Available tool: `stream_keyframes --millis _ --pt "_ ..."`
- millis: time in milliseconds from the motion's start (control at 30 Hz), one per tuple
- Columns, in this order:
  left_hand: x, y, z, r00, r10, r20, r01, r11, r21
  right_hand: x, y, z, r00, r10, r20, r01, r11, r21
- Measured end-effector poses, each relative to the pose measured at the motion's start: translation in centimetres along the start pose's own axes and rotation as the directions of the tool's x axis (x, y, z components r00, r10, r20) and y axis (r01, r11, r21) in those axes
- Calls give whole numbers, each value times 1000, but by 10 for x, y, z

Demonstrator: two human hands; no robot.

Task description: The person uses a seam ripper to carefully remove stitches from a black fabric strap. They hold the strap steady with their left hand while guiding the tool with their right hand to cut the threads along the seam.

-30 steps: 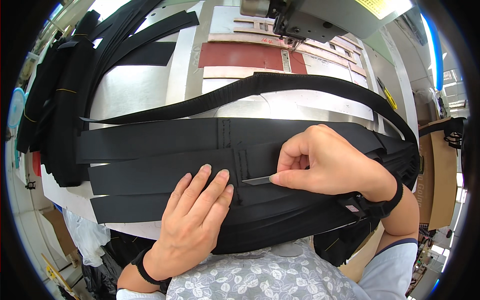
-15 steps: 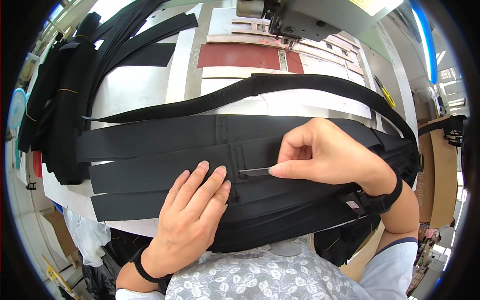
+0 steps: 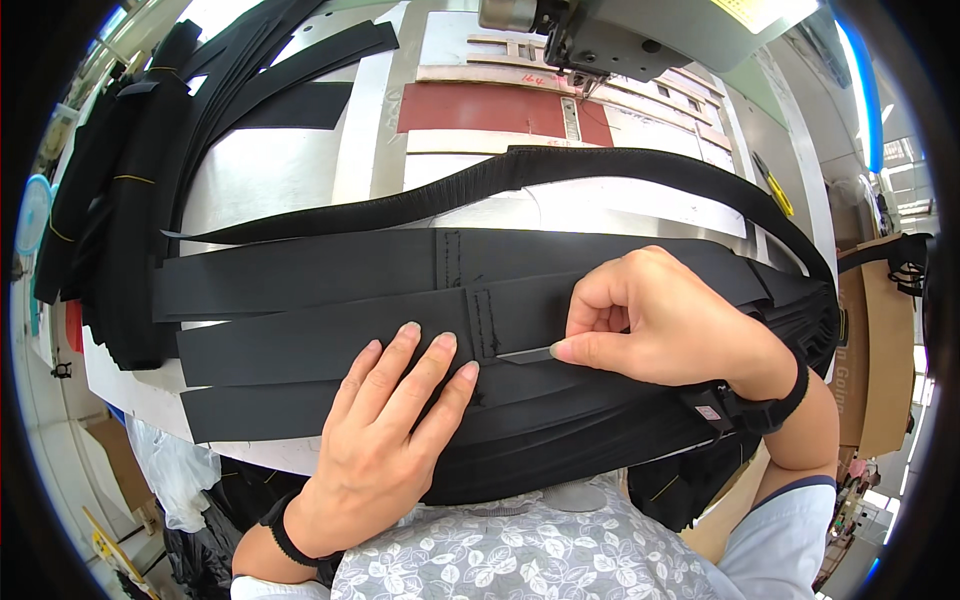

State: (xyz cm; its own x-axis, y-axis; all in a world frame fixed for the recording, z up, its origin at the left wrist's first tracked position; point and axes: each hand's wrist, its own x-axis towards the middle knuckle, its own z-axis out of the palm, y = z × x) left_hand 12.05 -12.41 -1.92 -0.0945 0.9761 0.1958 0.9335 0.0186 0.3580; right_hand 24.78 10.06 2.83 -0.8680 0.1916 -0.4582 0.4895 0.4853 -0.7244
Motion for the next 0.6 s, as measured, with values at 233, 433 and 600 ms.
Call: stream_keyframes --millis 233,433,600 --pt "-1 1 -4 999 -19 37 19 1000 -2 -5 -5 11 992 0 -123 -16 992 -125" --pt "2 1 -4 999 -7 36 7 1000 3 -1 -10 6 993 90 -82 -92 995 -27" --pt "1 2 -3 999 -16 30 15 1000 11 -4 -2 -2 999 25 34 -24 999 -30"
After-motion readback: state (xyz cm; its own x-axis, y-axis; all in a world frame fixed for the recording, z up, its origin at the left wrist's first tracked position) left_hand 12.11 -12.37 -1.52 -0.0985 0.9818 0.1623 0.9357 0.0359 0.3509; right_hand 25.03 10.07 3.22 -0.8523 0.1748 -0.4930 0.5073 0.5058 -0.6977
